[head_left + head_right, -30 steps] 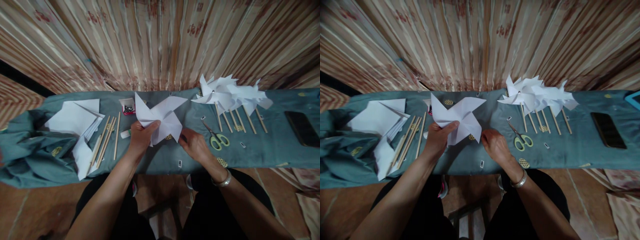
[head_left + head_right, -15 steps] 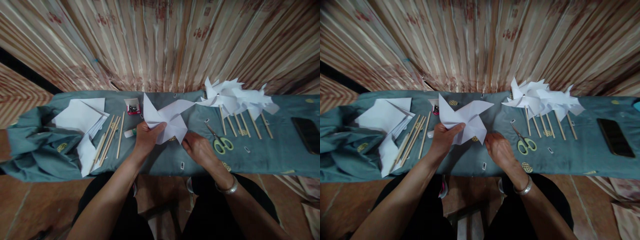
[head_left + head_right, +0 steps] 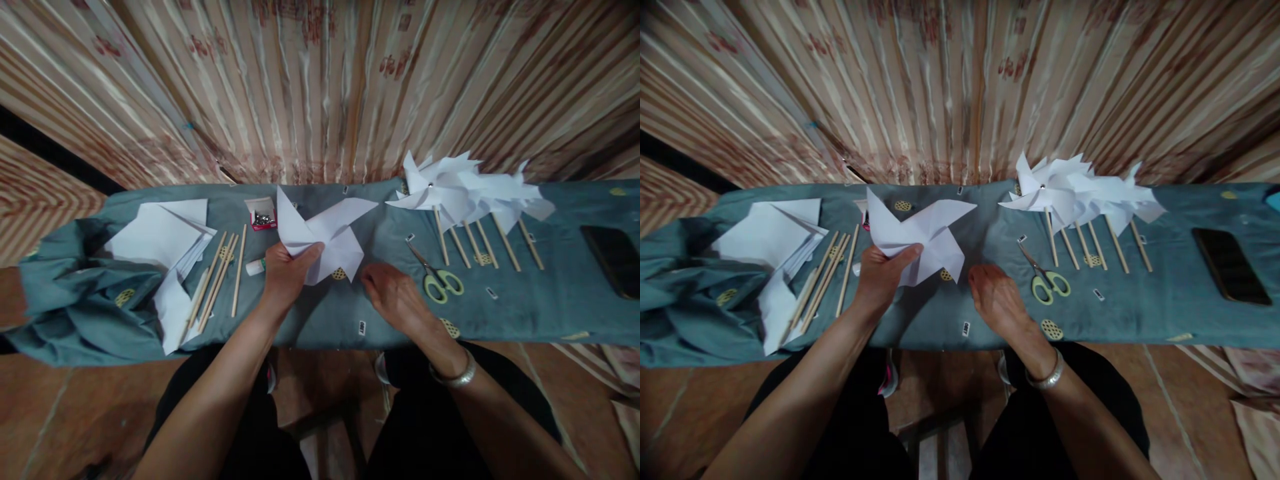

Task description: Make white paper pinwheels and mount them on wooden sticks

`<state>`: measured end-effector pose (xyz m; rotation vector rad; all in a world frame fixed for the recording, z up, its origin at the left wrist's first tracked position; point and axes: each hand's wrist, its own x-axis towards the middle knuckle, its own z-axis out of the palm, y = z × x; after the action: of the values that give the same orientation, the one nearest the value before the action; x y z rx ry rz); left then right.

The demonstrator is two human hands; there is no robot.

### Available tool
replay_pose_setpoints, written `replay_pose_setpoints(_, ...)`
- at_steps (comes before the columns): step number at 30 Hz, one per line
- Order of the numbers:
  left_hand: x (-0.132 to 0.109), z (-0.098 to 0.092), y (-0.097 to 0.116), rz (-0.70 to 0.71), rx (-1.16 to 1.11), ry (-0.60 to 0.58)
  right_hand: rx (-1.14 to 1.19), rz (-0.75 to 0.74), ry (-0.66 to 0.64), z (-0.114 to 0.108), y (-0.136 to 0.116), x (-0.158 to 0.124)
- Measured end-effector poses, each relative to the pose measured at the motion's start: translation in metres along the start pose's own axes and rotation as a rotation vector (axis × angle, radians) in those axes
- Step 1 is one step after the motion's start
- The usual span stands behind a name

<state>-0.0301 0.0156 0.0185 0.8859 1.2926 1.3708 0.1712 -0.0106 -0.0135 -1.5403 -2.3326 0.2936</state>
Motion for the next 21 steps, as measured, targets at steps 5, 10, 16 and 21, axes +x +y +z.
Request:
replay_pose_setpoints(5, -0.001, 0.001, -0.001, 0.022, 0.015, 0.007, 0.315, 0.167, 0.192, -0.032, 0.007, 0.001)
replay_pose_setpoints(10, -0.007, 0.009, -0.001, 0.021, 0.055, -0.042, 0.527, 0.061, 0.353, -0.049, -0.02, 0.001)
replay_pose_setpoints(16, -0.017, 0.022, -0.001, -0.019, 0.043, -0.093, 0.576, -0.013, 0.374, -0.038, -0.035, 0.008)
replay_pose_setpoints(21, -0.021, 0.029, -0.002, -0.017, -0.018, -0.111, 0.581, -0.01, 0.373, -0.036, -0.031, 0.009)
